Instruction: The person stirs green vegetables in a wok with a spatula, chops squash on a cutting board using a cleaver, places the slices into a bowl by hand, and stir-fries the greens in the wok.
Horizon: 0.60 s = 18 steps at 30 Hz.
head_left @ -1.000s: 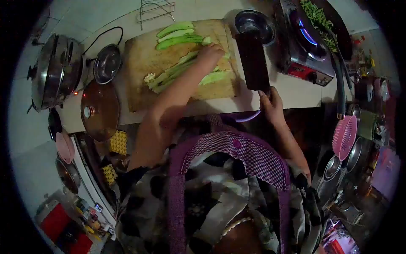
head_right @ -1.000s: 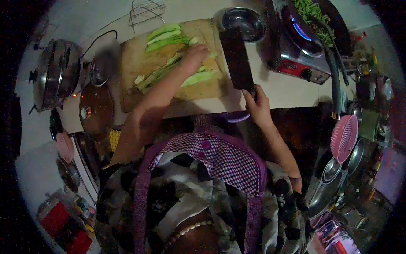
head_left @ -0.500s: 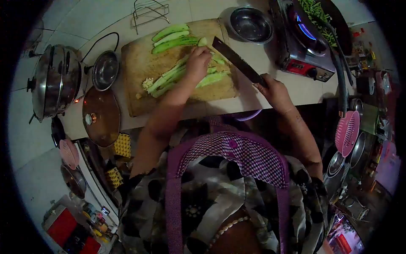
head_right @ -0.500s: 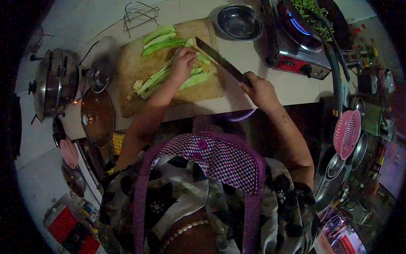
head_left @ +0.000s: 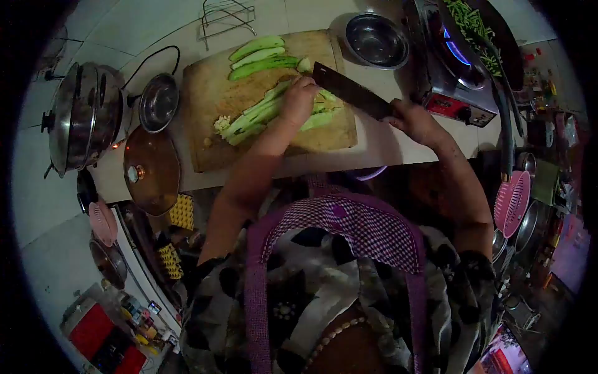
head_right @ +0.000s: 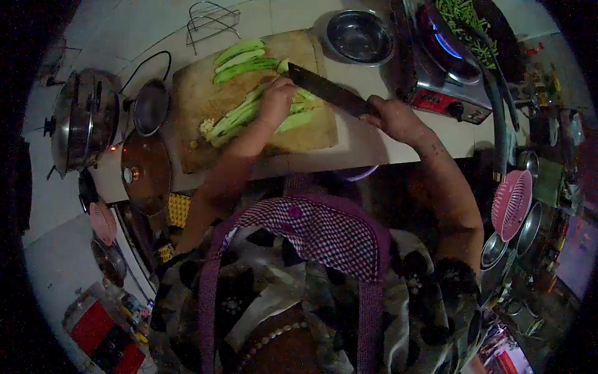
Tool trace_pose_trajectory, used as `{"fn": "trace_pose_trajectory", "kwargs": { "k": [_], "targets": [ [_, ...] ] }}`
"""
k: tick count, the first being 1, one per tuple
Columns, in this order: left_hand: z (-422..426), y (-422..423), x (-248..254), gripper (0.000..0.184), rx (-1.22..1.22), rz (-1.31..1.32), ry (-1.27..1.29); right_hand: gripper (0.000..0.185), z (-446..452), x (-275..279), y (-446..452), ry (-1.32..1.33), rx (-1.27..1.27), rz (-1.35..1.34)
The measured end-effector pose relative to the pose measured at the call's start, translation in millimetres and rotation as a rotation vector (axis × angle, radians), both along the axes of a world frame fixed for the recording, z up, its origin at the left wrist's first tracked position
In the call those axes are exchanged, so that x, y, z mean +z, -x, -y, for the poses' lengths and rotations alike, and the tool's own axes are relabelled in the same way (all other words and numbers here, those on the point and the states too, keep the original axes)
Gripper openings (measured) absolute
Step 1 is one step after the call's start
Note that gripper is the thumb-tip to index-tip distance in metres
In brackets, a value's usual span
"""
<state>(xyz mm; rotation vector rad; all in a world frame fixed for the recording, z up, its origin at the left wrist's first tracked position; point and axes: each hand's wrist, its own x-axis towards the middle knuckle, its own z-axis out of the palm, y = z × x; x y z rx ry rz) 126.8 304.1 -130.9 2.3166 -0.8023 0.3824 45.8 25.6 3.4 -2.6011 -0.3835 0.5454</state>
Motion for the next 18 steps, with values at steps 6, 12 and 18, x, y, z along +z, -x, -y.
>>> {"fn": "trace_pose_trajectory", "kwargs": {
  "k": [6,12,18],
  "targets": [
    [-5.8,2.9,7.6,0.014,0.003,-0.084,-0.041,0.033,-23.1,-40.7,1.7,-0.085,-0.111,0.052],
    [-3.2,-1.5,39.8,0.041,-0.056,-0.129,-0.019,0.029,-10.8,-38.0,50.5,-0.334,-0.387,0.217],
    [12.5,-17.3,36.3,0.035,-0.276,0.003,-0.547,0.030,-9.6,-32.6,59.2,-0.337,-0.467,0.119]
  ]
}}
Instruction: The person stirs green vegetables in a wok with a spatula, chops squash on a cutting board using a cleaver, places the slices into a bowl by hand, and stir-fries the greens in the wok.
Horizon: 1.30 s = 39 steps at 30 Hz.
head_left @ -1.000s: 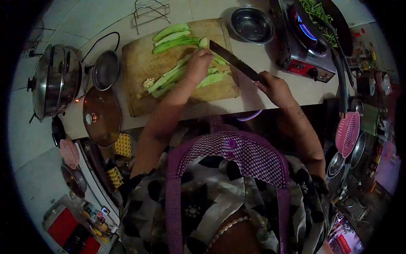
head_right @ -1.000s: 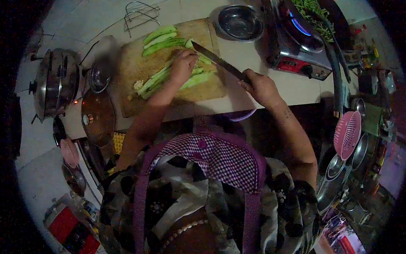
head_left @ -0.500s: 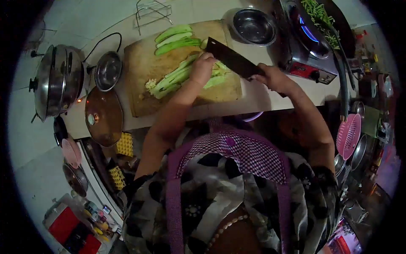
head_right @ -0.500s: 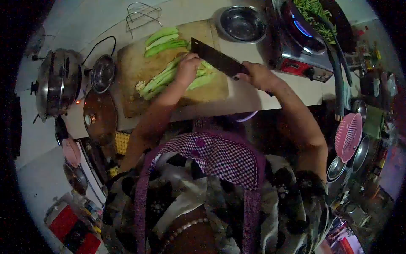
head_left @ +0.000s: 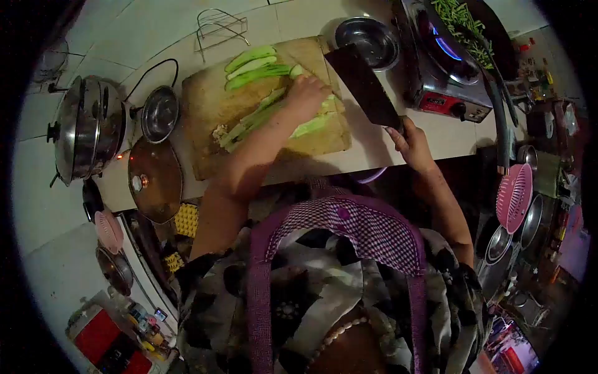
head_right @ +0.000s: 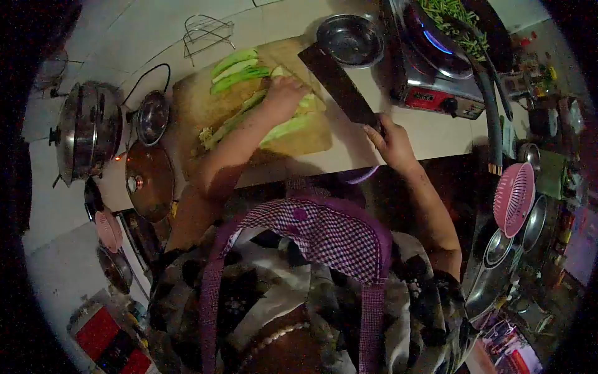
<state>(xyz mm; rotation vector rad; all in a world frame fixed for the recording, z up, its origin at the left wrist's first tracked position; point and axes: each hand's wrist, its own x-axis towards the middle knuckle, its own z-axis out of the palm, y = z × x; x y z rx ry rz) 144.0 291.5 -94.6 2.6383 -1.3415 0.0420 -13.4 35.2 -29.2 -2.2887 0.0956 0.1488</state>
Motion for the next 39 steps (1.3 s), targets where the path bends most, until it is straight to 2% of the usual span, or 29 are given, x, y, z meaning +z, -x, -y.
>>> {"fn": "trace_pose_trajectory", "kwargs": {
  "k": [3,6,9,12,13,15,17,18,20,22,23,25,26,27,28,29,30,32,35,36,39],
  "targets": [
    [4.2,3.2,3.0,0.035,-0.021,-0.039,-0.078,0.030,-11.8,-1.2,4.6,-0.123,-0.075,-0.010],
    [6.7,3.0,1.6,0.031,0.064,-0.013,-0.011,0.029,-14.5,-14.9,10.5,-0.205,-0.161,0.008],
    [0.8,0.8,-2.7,0.038,0.166,-0.092,0.057,0.029,-15.4,-14.7,12.9,-0.279,-0.179,-0.019],
    [-30.2,-2.3,11.4,0.036,0.375,-0.247,0.352,0.030,-17.3,-26.2,19.0,-0.358,-0.233,0.074],
    [-53.3,-5.3,12.4,0.037,0.457,-0.338,0.499,0.029,-15.2,-27.4,20.0,-0.279,-0.230,0.016],
    [-114.6,-13.3,13.1,0.039,0.611,-0.512,0.808,0.027,-24.2,-19.5,22.5,-0.441,-0.241,-0.014],
    [-198.7,-27.6,1.1,0.044,0.894,-0.249,0.776,0.026,-28.3,-17.7,22.0,-0.460,-0.236,-0.040],
    [-234.2,-42.8,17.5,0.051,1.107,-0.073,0.177,0.026,-28.2,-17.1,23.9,-0.461,-0.249,-0.052],
    [-273.9,-29.9,64.1,0.052,1.106,-0.245,0.505,0.024,-32.8,-15.0,23.6,-0.417,-0.240,-0.047],
    [-306.7,-42.0,43.6,0.047,1.206,0.184,-0.034,0.022,-33.9,-13.1,22.0,-0.418,-0.208,-0.060],
    [-302.0,-49.2,33.8,0.044,1.132,0.192,0.104,0.021,-33.5,-14.4,20.2,-0.412,-0.209,-0.052],
    [-250.8,-50.0,44.7,0.040,0.978,0.196,0.369,0.020,-37.0,-15.4,19.9,-0.401,-0.214,-0.047],
    [-219.8,-51.2,40.9,0.035,0.836,0.117,0.359,0.018,-41.6,-10.9,18.7,-0.522,-0.220,-0.001],
    [-180.5,-51.2,36.9,0.031,0.694,0.038,0.348,0.018,-44.9,-10.5,17.6,-0.524,-0.223,0.006],
    [-121.1,-37.4,67.2,0.029,0.880,-0.503,0.196,0.017,-45.7,-11.1,16.5,-0.527,-0.226,0.014],
    [-90.5,-29.8,33.1,0.031,0.418,-0.137,0.405,0.017,-42.6,-12.9,15.7,-0.531,-0.229,0.025],
    [-59.2,-37.5,12.0,0.033,0.314,-0.108,0.111,0.016,-37.3,-17.9,16.7,-0.487,-0.205,0.023],
    [-7.6,-33.4,-1.6,0.034,0.308,-0.045,-0.028,0.017,-39.8,-16.0,17.9,-0.560,-0.235,0.001],
    [20.4,-38.0,5.8,0.031,0.380,-0.108,-0.311,0.018,-45.9,-16.8,25.5,-0.598,-0.285,-0.067],
    [17.3,-38.3,0.3,0.027,0.317,0.059,-0.245,0.018,-46.8,-25.6,29.7,-0.640,-0.293,-0.087],
    [10.9,-42.6,-4.7,0.026,0.202,0.096,-0.285,0.018,-47.7,-35.2,42.2,-0.678,-0.341,-0.122]
  ]
}}
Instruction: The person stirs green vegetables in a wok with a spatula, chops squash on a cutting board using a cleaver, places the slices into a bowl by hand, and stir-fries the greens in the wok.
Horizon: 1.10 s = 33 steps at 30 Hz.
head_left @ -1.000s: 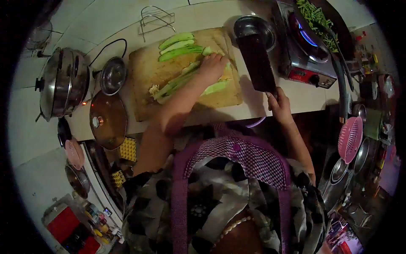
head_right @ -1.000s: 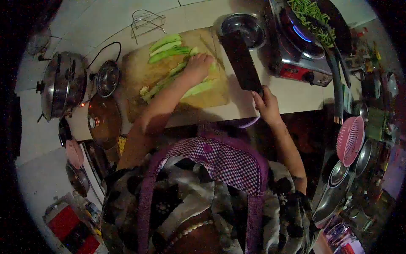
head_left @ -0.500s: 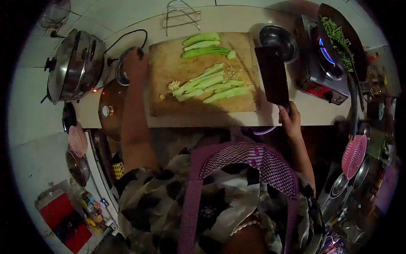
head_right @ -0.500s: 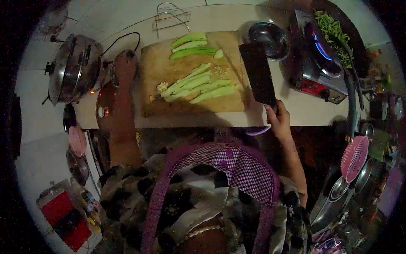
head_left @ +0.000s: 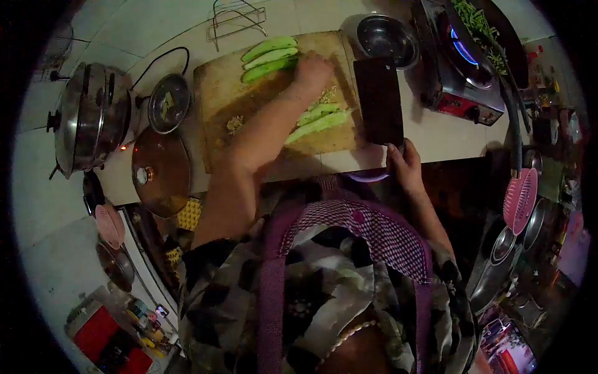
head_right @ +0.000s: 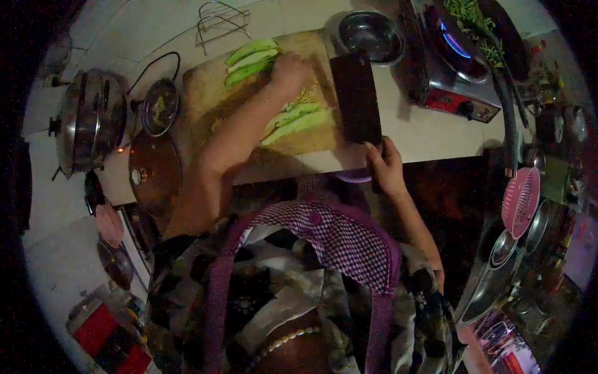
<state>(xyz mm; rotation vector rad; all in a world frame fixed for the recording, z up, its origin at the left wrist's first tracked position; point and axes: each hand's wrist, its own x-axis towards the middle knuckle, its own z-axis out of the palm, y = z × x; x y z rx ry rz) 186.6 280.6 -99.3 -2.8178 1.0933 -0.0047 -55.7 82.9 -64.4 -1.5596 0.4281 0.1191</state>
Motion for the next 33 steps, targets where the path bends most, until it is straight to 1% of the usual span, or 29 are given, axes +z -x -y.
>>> {"fn": "trace_pose_trajectory", "kwargs": {
  "k": [1,4,6,7,8,9,10,12,13,14,15,16,18,19,20,21,22,23,24,25,28,29,31,32,33],
  "targets": [
    [-2.8,-3.8,-3.3,0.026,0.038,0.018,0.053,0.017,-0.5,-0.1,4.1,0.004,-0.012,-0.013],
    [-29.7,-5.0,-0.6,0.028,0.236,-0.259,0.570,0.017,5.3,-14.3,17.6,-0.034,-0.055,-0.028],
    [-68.4,-3.9,12.8,0.030,0.433,-0.350,0.929,0.017,5.3,-16.0,23.9,-0.054,-0.085,-0.040],
    [-91.0,3.8,46.2,0.030,0.613,-0.326,0.903,0.017,1.7,-9.2,25.2,-0.054,-0.102,-0.050],
    [-127.0,-0.5,42.5,0.027,0.640,-0.214,1.033,0.017,-0.2,-5.5,27.2,-0.055,-0.119,-0.062],
    [-172.3,-10.4,42.1,0.026,0.733,-0.049,0.749,0.017,-2.3,-9.5,30.9,-0.113,-0.139,-0.079],
    [-207.4,-10.5,34.6,0.027,0.800,0.042,0.734,0.017,-4.4,-17.3,34.5,-0.170,-0.158,-0.095],
    [-277.6,-10.6,19.3,0.029,0.940,0.214,0.708,0.017,-9.0,-20.2,39.2,-0.194,-0.157,-0.125],
    [-326.1,-18.1,-2.7,0.029,0.947,0.212,0.642,0.018,-1.0,-19.1,41.2,-0.182,-0.137,-0.165],
    [-336.3,-13.5,-1.0,0.029,0.895,0.263,0.519,0.019,-2.0,-18.0,44.1,-0.156,-0.115,-0.185],
    [-346.2,-8.7,1.0,0.030,0.842,0.321,0.399,0.020,-4.4,-9.7,45.8,0.024,-0.038,-0.144],
    [-321.2,13.8,33.8,0.030,0.726,0.416,0.200,0.021,-9.5,6.5,46.4,0.205,0.040,-0.104],
    [-274.6,28.5,45.3,0.032,0.568,0.429,0.189,0.023,-16.4,28.3,44.3,0.534,0.176,-0.057],
    [-237.2,32.4,53.3,0.033,0.533,0.342,0.364,0.024,-14.7,37.7,41.8,0.677,0.240,-0.061],
    [-198.8,54.8,56.1,0.030,0.648,0.024,0.642,0.024,-16.5,46.2,37.0,0.825,0.309,-0.057],
    [-162.9,74.9,51.6,0.028,0.383,0.079,0.700,0.025,-17.5,53.2,32.2,0.865,0.340,0.048],
    [-135.6,93.9,38.1,0.026,0.358,-0.121,0.712,0.025,-21.7,55.0,27.0,0.931,0.381,-0.026],
    [-103.4,112.5,26.2,0.030,0.230,-0.145,0.824,0.025,-26.4,55.4,20.1,0.998,0.426,-0.098],
    [-82.9,124.6,13.2,0.032,0.190,-0.240,0.784,0.025,-26.3,54.2,13.8,1.064,0.469,-0.171],
    [-63.3,135.5,12.5,0.031,0.197,-0.362,0.785,0.026,-23.2,38.8,13.2,1.105,0.497,-0.173],
    [-38.8,153.4,-4.3,0.034,0.183,-0.313,0.702,0.027,-12.5,27.0,9.7,1.093,0.500,-0.219],
    [-35.9,156.9,-13.8,0.037,0.196,-0.269,0.670,0.027,-7.3,27.0,8.9,1.038,0.480,-0.200],
    [-38.7,154.3,-19.7,0.038,0.201,-0.302,0.720,0.027,2.0,29.5,8.8,0.926,0.438,-0.163],
    [-40.7,155.3,-21.2,0.039,0.210,-0.321,0.743,0.027,2.3,31.9,11.3,0.918,0.427,-0.140],
    [-42.4,156.0,-18.4,0.040,0.234,-0.287,0.720,0.027,1.8,34.9,13.9,0.910,0.415,-0.114]
  ]
}}
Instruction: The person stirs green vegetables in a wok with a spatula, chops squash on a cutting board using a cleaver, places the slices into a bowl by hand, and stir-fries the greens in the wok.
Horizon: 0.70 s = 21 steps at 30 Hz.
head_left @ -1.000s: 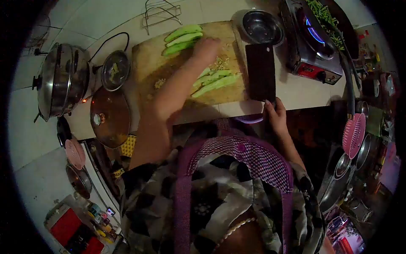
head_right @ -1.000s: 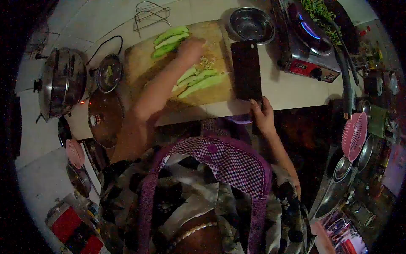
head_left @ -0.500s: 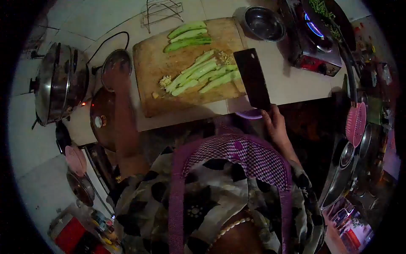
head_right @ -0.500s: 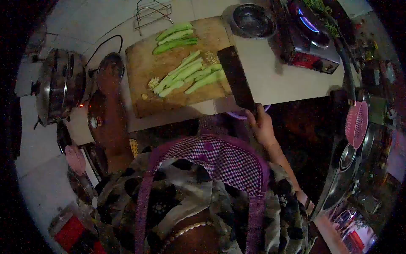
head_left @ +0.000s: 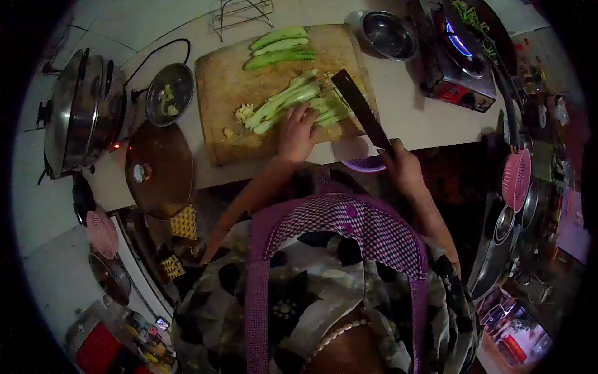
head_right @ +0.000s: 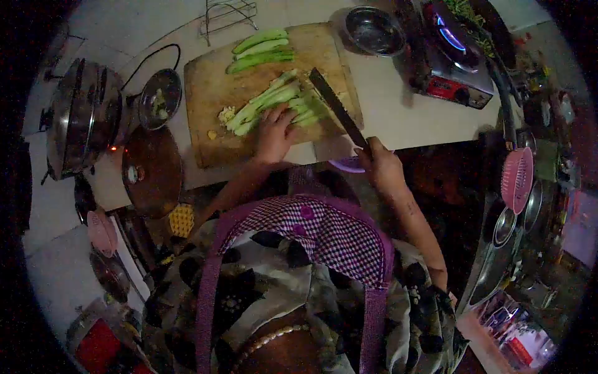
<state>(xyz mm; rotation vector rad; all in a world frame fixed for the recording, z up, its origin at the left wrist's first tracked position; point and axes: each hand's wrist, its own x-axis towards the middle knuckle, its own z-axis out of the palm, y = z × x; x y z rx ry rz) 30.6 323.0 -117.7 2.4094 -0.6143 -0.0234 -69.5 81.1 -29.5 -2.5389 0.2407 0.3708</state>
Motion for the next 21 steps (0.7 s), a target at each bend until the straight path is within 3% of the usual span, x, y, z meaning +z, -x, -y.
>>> {"fn": "trace_pose_trajectory", "kwargs": {
  "k": [4,8,11,14,17,18,21],
  "targets": [
    [-0.7,0.0,1.7,0.039,0.079,0.069,-0.023,0.026,-10.6,14.5,1.2,-0.087,0.040,-0.003],
    [-5.5,2.0,-8.9,0.036,0.094,-0.015,0.059,0.025,-32.1,-1.4,-8.7,0.123,0.112,-0.170],
    [-11.9,4.2,-12.5,0.035,0.062,0.024,0.066,0.026,-39.6,-0.6,-9.8,0.184,0.126,-0.133],
    [-12.7,2.9,-22.9,0.031,0.051,0.057,0.143,0.025,-17.9,-25.8,7.3,-0.113,0.073,0.110],
    [-17.0,6.9,-27.8,0.028,0.075,0.000,0.205,0.025,1.8,-33.9,24.7,-0.474,-0.267,-0.131],
    [-19.0,7.7,-29.0,0.027,0.079,-0.024,0.221,0.024,4.0,-33.1,30.3,-0.561,-0.309,-0.030],
    [-20.7,6.4,-33.2,0.028,0.172,-0.218,0.381,0.024,11.6,-47.8,40.2,-0.886,-0.608,-0.087]
  ]
}}
